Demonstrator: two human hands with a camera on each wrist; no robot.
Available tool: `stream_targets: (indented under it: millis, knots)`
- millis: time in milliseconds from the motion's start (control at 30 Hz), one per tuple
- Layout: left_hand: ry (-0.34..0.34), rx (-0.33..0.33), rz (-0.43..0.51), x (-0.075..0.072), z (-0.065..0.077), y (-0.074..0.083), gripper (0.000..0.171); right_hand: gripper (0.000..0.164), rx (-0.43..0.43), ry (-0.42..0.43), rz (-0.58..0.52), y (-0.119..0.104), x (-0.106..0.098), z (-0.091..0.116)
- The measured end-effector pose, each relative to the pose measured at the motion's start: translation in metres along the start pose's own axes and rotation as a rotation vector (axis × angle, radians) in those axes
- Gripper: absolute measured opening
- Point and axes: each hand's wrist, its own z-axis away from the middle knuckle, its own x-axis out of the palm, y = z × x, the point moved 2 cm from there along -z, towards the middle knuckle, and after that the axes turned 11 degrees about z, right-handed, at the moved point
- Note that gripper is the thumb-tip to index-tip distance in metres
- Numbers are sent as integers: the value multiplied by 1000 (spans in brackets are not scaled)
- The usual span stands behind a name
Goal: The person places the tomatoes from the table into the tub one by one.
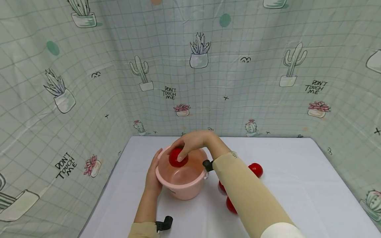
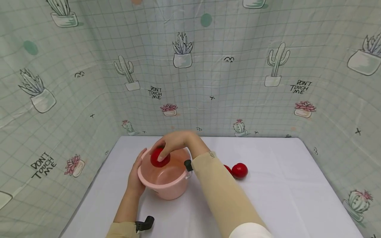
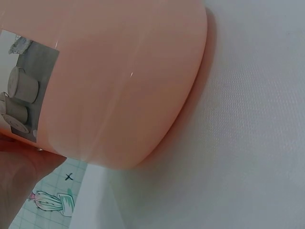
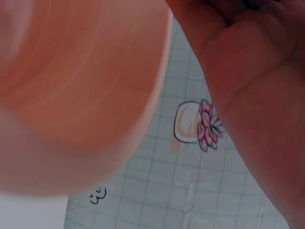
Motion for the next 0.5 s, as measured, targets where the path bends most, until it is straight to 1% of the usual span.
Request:
stream_targets:
  millis: [167,233,300,400,500]
  knots:
    - [0,14,-9,1,-1,0,45,49,41,-38,34,-2,5,-15]
    - [-2,20,-11,1,-1,0,46,47,46,-61,15,-2,7,-19]
    - [-2,23,-12,1,-1,0,45,44,40,-86,0,-2,9,-24]
    - [-1,27,-18,0,0,0,45,42,8,-154,-52,-3,15,-32]
    - [4,32,-34,-1,1,0,44,39,-13,-206,-65,-4,20,-38]
